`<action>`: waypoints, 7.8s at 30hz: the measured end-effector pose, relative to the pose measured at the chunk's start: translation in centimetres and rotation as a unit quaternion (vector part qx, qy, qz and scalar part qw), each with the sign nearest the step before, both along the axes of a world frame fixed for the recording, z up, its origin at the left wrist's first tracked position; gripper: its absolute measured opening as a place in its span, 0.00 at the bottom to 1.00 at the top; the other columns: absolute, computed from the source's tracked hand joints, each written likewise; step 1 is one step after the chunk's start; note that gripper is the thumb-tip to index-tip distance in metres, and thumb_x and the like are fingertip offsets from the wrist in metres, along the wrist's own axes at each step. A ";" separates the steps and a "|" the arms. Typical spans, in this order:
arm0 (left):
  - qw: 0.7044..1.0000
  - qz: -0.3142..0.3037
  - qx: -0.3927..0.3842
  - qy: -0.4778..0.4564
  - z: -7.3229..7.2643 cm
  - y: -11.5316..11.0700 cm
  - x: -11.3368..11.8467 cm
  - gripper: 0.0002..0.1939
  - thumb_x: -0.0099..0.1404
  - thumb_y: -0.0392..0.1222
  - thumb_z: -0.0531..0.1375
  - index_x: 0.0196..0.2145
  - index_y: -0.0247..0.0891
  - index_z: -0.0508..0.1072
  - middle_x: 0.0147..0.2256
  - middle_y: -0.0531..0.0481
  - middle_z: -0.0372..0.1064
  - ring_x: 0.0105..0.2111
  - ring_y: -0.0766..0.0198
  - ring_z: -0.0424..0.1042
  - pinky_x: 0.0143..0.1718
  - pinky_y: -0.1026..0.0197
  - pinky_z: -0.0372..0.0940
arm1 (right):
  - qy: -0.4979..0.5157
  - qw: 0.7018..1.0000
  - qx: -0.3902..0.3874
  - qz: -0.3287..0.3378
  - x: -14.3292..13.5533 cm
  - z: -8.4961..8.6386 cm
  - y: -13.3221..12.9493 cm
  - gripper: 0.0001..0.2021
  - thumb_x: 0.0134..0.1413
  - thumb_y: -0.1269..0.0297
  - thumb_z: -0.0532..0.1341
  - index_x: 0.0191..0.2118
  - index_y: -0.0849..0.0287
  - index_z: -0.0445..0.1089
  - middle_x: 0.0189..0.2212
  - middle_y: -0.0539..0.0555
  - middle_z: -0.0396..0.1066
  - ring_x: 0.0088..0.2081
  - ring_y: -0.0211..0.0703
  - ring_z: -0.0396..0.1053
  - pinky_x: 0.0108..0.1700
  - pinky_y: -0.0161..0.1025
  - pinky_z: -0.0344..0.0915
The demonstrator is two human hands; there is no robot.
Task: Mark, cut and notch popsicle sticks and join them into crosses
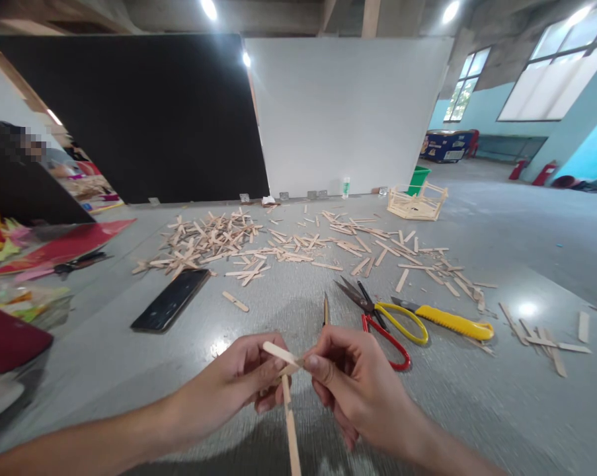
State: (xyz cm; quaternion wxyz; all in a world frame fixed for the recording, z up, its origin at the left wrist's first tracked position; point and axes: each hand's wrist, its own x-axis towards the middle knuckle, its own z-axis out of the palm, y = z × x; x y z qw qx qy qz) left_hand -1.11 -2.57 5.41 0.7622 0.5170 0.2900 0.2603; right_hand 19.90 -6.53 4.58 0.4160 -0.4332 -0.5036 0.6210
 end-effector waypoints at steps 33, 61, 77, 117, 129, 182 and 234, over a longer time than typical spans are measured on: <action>0.933 0.115 0.337 0.055 1.8 0.2 -1.9 0.16 0.77 0.39 0.59 0.60 0.49 0.73 0.64 0.47 0.66 0.56 0.59 0.73 0.54 0.58 0.69 | -0.187 0.964 0.188 -0.023 -0.3 0.4 -1.5 0.20 0.76 0.53 0.53 0.37 0.58 0.74 0.24 0.50 0.74 0.20 0.33 0.71 0.23 0.29 0.67; 0.981 -0.006 0.168 -0.098 3.1 0.8 -2.6 0.19 0.78 0.32 0.53 0.60 0.45 0.72 0.64 0.44 0.68 0.64 0.50 0.70 0.67 0.44 0.63 | -0.089 0.983 0.095 -0.130 -1.5 2.4 -2.5 0.21 0.69 0.44 0.60 0.35 0.59 0.74 0.19 0.47 0.72 0.15 0.33 0.69 0.19 0.29 0.65; 0.876 0.147 0.456 0.061 2.0 0.2 -2.4 0.22 0.63 0.34 0.74 0.53 0.46 0.78 0.53 0.47 0.72 0.36 0.67 0.78 0.46 0.62 0.76 | 0.012 0.995 0.081 -0.054 -1.0 0.8 -2.1 0.19 0.74 0.50 0.58 0.39 0.60 0.74 0.20 0.49 0.74 0.15 0.34 0.72 0.18 0.26 0.65; 0.834 0.092 0.542 0.050 -0.5 -0.8 -1.7 0.51 0.49 0.49 0.81 0.67 0.56 0.64 0.63 0.41 0.69 0.61 0.46 0.73 0.62 0.52 0.68 | 0.032 0.994 0.037 -0.099 -2.5 1.3 -3.3 0.20 0.70 0.47 0.62 0.39 0.61 0.76 0.22 0.50 0.74 0.18 0.37 0.75 0.22 0.30 0.71; 0.827 0.095 0.551 -0.050 -0.1 -0.8 -0.8 0.35 0.59 0.38 0.77 0.61 0.41 0.71 0.50 0.40 0.80 0.49 0.54 0.81 0.53 0.60 0.74 | 0.031 0.996 0.062 -0.054 -2.0 0.6 -3.1 0.18 0.74 0.51 0.58 0.39 0.60 0.75 0.22 0.50 0.76 0.19 0.35 0.75 0.23 0.28 0.70; 0.985 -0.031 -0.095 -0.144 0.5 -2.4 -0.2 0.12 0.76 0.48 0.62 0.48 0.41 0.65 0.30 0.54 0.72 0.22 0.70 0.74 0.22 0.72 0.69 | -0.185 0.964 0.168 -0.092 -1.6 1.5 -2.6 0.09 0.70 0.60 0.61 0.38 0.54 0.75 0.31 0.52 0.78 0.33 0.43 0.77 0.32 0.33 0.73; 0.985 -0.047 0.068 0.154 2.8 1.0 -1.9 0.24 0.79 0.48 0.55 0.65 0.35 0.58 0.40 0.46 0.76 0.25 0.69 0.67 0.25 0.65 0.55 | -0.360 0.815 0.431 -0.144 -0.3 -1.8 0.5 0.08 0.70 0.73 0.60 0.46 0.55 0.75 0.40 0.53 0.72 0.39 0.41 0.74 0.41 0.36 0.72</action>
